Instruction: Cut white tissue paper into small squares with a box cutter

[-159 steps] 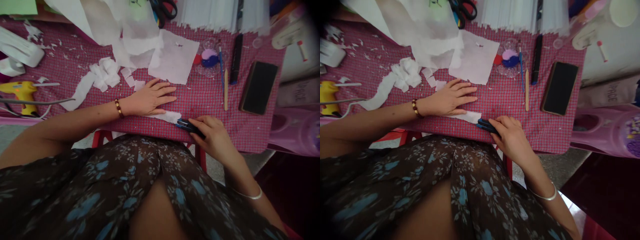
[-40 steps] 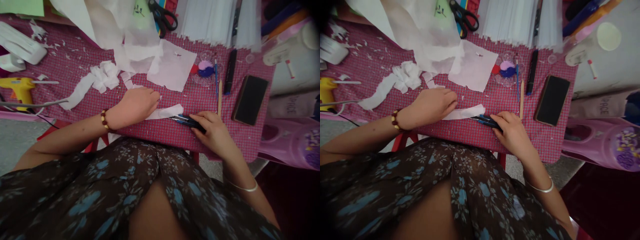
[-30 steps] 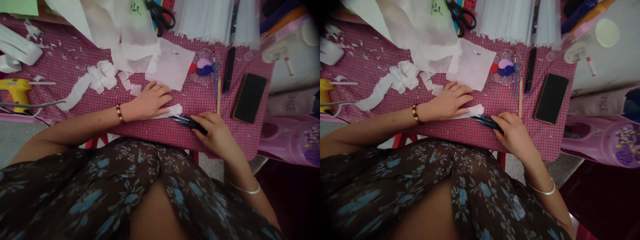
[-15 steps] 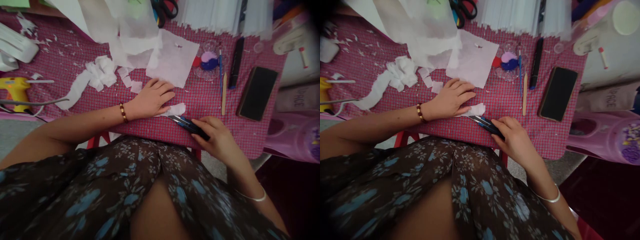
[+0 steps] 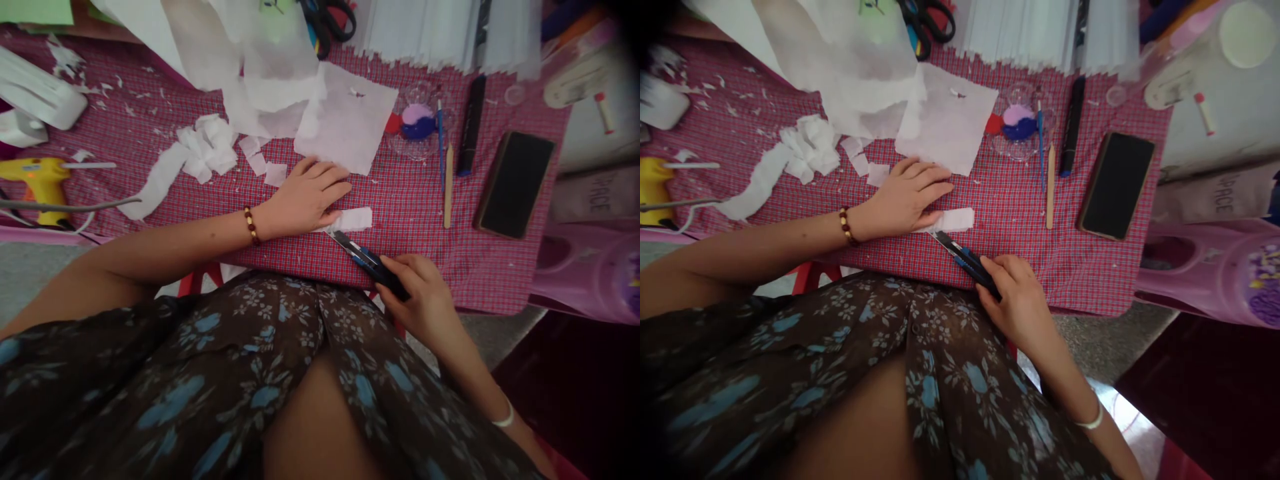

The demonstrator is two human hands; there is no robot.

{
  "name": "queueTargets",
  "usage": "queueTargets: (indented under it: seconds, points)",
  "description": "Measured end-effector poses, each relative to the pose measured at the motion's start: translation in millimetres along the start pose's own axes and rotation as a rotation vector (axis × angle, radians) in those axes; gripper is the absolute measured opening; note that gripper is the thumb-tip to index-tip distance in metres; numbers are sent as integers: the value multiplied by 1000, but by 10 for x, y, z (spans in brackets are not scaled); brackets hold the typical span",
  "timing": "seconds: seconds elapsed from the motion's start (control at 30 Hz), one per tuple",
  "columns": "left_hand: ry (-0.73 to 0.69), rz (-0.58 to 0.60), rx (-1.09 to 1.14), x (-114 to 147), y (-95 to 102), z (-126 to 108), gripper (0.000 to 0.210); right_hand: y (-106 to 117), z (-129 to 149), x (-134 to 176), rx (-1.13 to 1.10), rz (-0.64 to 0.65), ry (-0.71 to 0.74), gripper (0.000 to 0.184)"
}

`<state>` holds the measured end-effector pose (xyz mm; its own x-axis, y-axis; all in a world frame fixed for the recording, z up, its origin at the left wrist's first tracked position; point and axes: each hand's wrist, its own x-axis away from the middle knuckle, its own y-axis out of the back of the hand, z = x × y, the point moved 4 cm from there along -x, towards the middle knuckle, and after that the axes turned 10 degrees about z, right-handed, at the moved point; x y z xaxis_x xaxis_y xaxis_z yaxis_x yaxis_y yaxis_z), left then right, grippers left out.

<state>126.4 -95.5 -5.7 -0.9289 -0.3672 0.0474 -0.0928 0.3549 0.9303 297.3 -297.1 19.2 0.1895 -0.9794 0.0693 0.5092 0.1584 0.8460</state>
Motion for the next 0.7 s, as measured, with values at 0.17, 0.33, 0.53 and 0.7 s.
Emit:
queueTargets:
  seconds: [0.17,0.33,0.53,0.7]
  points:
    - [-51,15,172,-40,111,137,46,40,-44,-6,29,-50,-4,42]
    - [-167,42,133,-102,153,192,59,57,-89,-85,54,-30,20,40]
    - [-289,54,40,-167,42,189,64,73,-146,-203,74,17,48,39]
    - [-291,64,25,-153,17,199,72,121,-221,-297,119,39,75,40]
